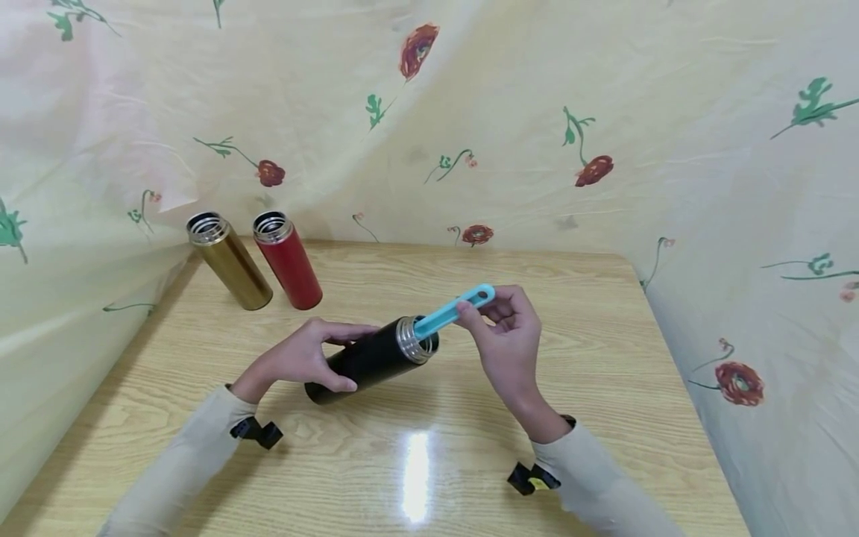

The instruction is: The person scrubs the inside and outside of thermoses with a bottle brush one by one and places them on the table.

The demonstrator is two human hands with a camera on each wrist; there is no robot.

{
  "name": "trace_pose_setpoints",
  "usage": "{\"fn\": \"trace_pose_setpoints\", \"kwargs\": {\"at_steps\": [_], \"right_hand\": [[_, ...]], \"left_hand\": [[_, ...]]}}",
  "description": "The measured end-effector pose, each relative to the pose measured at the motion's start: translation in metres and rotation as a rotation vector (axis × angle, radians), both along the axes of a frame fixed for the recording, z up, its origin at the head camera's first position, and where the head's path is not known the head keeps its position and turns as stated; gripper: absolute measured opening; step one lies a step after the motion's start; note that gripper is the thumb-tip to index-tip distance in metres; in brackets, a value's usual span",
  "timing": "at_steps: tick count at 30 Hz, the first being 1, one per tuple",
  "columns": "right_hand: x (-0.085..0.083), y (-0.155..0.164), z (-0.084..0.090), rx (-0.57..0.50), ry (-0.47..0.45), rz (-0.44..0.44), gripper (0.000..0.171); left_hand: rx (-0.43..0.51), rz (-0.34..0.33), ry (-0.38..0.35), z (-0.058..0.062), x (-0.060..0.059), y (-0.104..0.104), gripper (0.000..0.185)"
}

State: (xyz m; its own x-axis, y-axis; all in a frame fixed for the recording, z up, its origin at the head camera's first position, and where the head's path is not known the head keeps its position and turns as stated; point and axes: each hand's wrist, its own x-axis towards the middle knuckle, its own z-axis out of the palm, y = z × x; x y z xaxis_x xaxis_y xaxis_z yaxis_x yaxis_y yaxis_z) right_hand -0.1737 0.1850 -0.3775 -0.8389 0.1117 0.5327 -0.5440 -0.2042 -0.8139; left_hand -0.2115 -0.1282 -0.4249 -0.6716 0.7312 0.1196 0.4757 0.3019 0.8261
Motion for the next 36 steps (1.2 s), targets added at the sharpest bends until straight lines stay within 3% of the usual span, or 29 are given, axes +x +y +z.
{"fn": "trace_pose_setpoints", "kwargs": {"at_steps": [7,29,36], "right_hand": [[-0.002,0.002,0.006,-0.034,-0.008,-0.014,0.025],[-0.009,0.024,0.04,-0.131,0.093,-0.064,0.024],[-0.009,0.028,0.046,-0.106,0.119,-0.069,0.024]], "left_hand": [[0.009,-0.007,-0.007,-0.001,0.0,-0.001,0.08],[-0.004,0.012,-0.018,-0.003,-0.001,-0.01,0.079],[0.006,0.015,-0.036,-0.003,-0.002,-0.01,0.079]]}}
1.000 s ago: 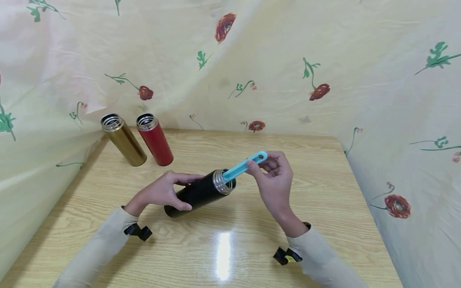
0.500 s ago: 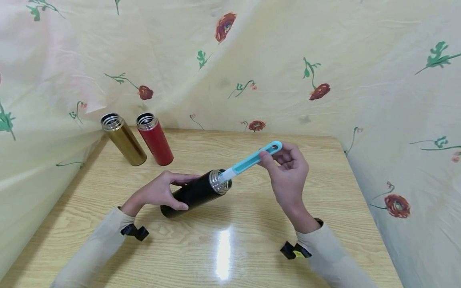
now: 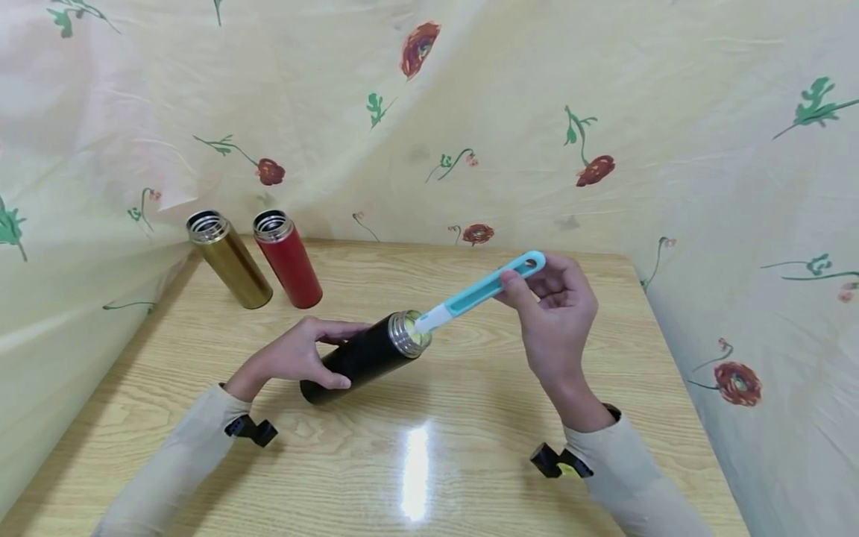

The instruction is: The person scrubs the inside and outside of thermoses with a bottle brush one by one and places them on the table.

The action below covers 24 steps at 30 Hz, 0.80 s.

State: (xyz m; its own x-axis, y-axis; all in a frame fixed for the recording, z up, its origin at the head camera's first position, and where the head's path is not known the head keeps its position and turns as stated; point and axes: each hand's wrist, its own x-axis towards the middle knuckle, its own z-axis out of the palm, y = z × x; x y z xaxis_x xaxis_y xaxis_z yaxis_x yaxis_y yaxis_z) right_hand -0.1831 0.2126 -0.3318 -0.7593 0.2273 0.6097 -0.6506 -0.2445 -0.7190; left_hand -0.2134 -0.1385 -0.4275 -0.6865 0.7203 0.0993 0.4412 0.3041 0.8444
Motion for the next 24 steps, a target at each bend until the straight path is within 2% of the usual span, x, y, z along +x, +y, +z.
{"fn": "trace_pose_setpoints", "kwargs": {"at_steps": [8,16,24], "right_hand": [[-0.0008,-0.001,0.0005,-0.031,0.034,0.004,0.021],[-0.0017,-0.0019,-0.0033,-0.086,0.072,0.051,0.02],[-0.0001,-0.0049,-0.007,-0.072,0.036,0.068,0.018]], "left_hand": [[-0.014,0.009,0.001,0.0018,-0.0004,0.0028,0.079],[-0.002,-0.008,0.012,0.0031,-0.0009,0.0048,0.079],[-0.004,-0.008,0.007,0.0036,-0.0015,0.0065,0.08]]}}
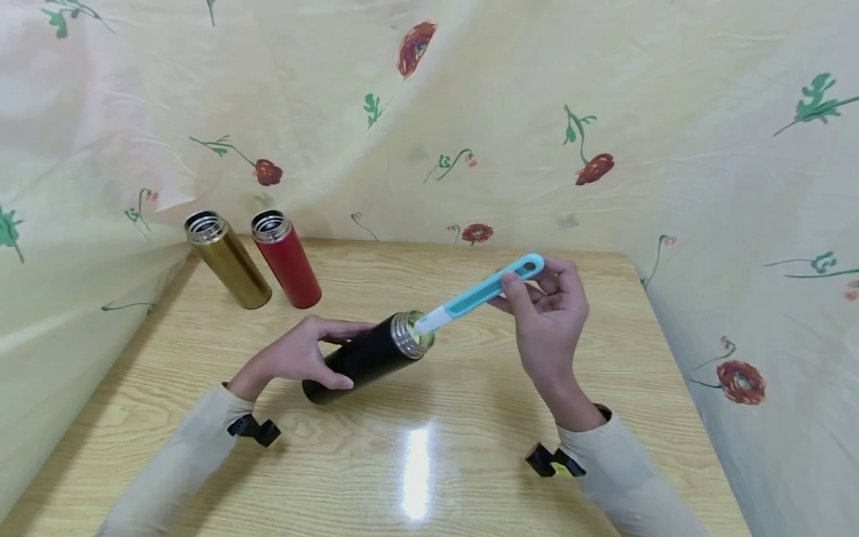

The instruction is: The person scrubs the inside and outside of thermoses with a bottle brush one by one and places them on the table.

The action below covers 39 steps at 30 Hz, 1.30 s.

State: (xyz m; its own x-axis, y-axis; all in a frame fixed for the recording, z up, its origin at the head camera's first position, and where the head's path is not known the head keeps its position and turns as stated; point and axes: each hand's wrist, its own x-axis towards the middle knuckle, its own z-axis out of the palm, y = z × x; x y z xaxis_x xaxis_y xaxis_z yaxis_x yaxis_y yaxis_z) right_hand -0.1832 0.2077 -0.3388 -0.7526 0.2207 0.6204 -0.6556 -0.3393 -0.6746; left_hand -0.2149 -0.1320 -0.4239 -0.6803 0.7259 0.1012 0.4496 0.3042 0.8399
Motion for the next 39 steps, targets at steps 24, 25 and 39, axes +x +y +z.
{"fn": "trace_pose_setpoints", "kwargs": {"at_steps": [24,25,39], "right_hand": [[0.006,-0.024,-0.033,0.102,-0.109,0.069,0.02],[0.006,-0.025,-0.035,0.108,-0.115,0.069,0.021],[0.007,-0.027,-0.038,0.139,-0.107,0.034,0.018]], "left_hand": [[0.004,0.025,-0.005,-0.002,0.002,0.006,0.08],[0.004,0.027,-0.006,-0.003,0.002,0.006,0.08],[-0.004,0.034,-0.018,-0.002,0.002,0.004,0.082]]}}
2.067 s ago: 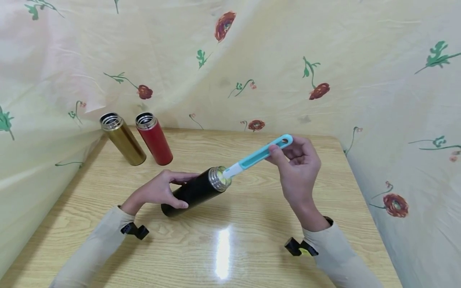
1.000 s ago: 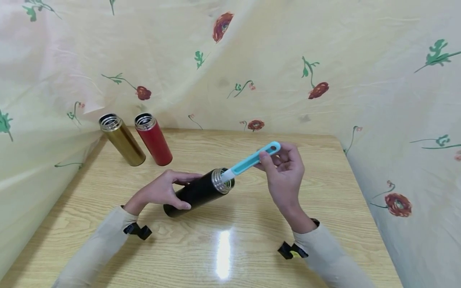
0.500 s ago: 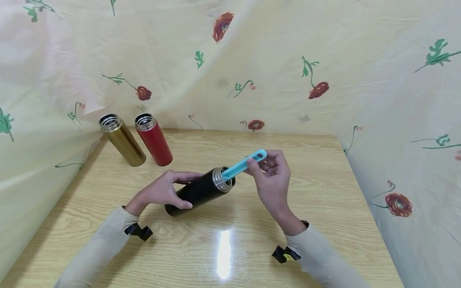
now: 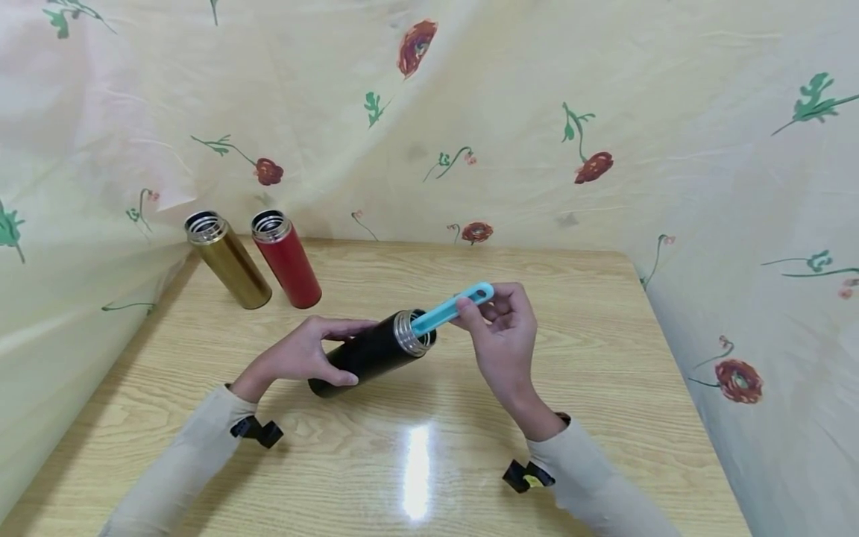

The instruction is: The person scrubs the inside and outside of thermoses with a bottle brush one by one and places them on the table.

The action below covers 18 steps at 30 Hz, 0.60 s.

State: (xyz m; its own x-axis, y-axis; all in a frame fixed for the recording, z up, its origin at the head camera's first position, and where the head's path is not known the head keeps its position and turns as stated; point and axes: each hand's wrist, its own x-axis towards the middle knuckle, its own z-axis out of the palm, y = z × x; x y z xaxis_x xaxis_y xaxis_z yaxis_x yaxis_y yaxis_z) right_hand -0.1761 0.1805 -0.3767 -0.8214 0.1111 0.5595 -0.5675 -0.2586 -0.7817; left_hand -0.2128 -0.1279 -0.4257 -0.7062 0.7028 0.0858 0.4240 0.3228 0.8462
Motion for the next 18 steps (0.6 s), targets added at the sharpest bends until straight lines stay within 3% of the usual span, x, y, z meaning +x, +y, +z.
{"fn": "trace_pose_setpoints", "kwargs": {"at_steps": [11,18], "right_hand": [[-0.002,0.006,0.008,-0.05,0.014,-0.002,0.017],[-0.001,0.01,0.014,-0.05,0.044,-0.026,0.017]], "left_hand": [[0.015,-0.037,-0.016,-0.001,-0.002,-0.002,0.079],[0.004,-0.025,-0.017,0.0,-0.001,-0.003,0.079]]}}
